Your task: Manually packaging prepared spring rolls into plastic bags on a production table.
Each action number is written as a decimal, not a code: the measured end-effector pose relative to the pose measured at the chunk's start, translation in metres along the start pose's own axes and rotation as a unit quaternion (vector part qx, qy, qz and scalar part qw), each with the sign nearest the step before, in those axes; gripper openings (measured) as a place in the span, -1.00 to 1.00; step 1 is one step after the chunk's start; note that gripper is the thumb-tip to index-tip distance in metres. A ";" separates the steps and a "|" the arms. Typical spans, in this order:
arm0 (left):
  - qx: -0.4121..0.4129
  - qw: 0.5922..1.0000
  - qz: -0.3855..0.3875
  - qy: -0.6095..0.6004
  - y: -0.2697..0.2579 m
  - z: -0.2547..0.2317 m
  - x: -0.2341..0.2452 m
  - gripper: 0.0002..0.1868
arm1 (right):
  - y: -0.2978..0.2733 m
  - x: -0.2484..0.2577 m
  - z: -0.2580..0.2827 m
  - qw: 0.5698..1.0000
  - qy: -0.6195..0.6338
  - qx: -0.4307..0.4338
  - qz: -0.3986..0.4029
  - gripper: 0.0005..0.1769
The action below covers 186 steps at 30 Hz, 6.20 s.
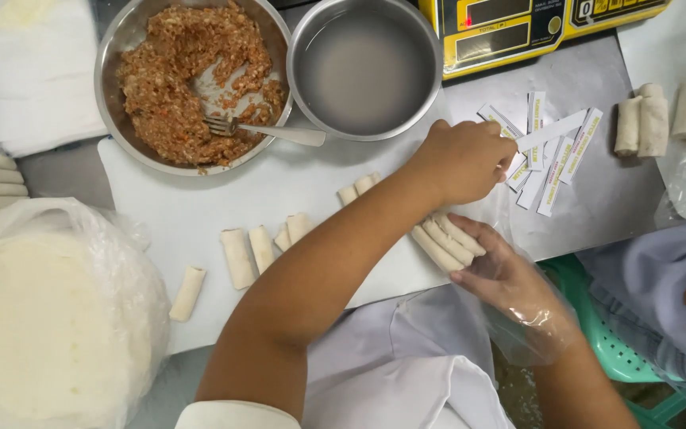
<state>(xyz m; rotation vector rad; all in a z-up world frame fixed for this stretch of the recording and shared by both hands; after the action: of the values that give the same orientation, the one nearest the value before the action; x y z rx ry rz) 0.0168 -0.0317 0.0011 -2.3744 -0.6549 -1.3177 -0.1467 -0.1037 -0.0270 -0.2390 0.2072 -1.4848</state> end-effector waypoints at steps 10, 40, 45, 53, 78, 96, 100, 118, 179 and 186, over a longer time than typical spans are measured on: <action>-0.163 0.900 -0.403 0.028 -0.138 -0.099 -0.044 -0.51 | -0.007 -0.017 0.038 0.986 0.008 -0.158 -0.043 -0.15; -0.183 0.913 -0.364 0.014 -0.162 -0.145 -0.090 -0.70 | -0.014 -0.008 0.007 0.951 -0.301 0.069 -0.021 -0.31; -0.179 0.924 -0.338 0.016 -0.165 -0.148 -0.102 -0.72 | -0.019 -0.016 0.022 0.927 -0.370 -0.046 -0.044 -0.18; -0.166 0.915 -0.366 0.039 -0.168 -0.154 -0.108 -0.79 | -0.048 -0.004 -0.018 0.820 -0.534 0.206 0.002 -0.38; -0.172 0.939 -0.296 -0.017 -0.179 -0.141 -0.100 -0.51 | -0.077 0.003 -0.048 0.808 -0.566 0.152 0.070 -0.26; -0.039 0.979 -0.200 0.031 -0.331 -0.035 -0.018 -0.89 | -0.037 -0.126 0.038 0.830 -0.442 0.339 -0.009 -0.40; 0.092 0.954 -0.264 0.110 -0.366 -0.006 -0.003 -0.90 | 0.009 -0.177 0.044 0.848 -0.461 0.262 0.022 -0.49; 0.207 0.951 -0.228 0.031 -0.359 0.029 0.013 -0.71 | 0.045 -0.130 0.038 0.756 -0.587 0.212 -0.199 -0.73; 0.121 0.522 -0.232 -0.812 -0.318 -0.022 0.006 -0.44 | -0.049 -0.177 0.056 0.966 -0.081 0.233 0.072 -0.51; 0.090 0.521 -0.225 -0.818 -0.312 -0.025 0.008 -0.46 | -0.050 -0.175 0.060 0.959 -0.077 0.258 0.086 -0.44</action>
<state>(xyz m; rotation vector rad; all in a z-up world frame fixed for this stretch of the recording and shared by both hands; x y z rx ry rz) -0.1683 0.2174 0.0444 -2.5654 -1.6882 1.4541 -0.1909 0.0689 0.0430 0.0843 -0.2800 -1.2912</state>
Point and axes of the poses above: each hand's wrist, its own y-axis towards the middle knuckle, its own x-axis out of the back of the hand, z = x × y, the point moved 4 cm from there along y, towards the middle knuckle, and after that the axes turned 7 degrees about y, right-handed, at the moved point
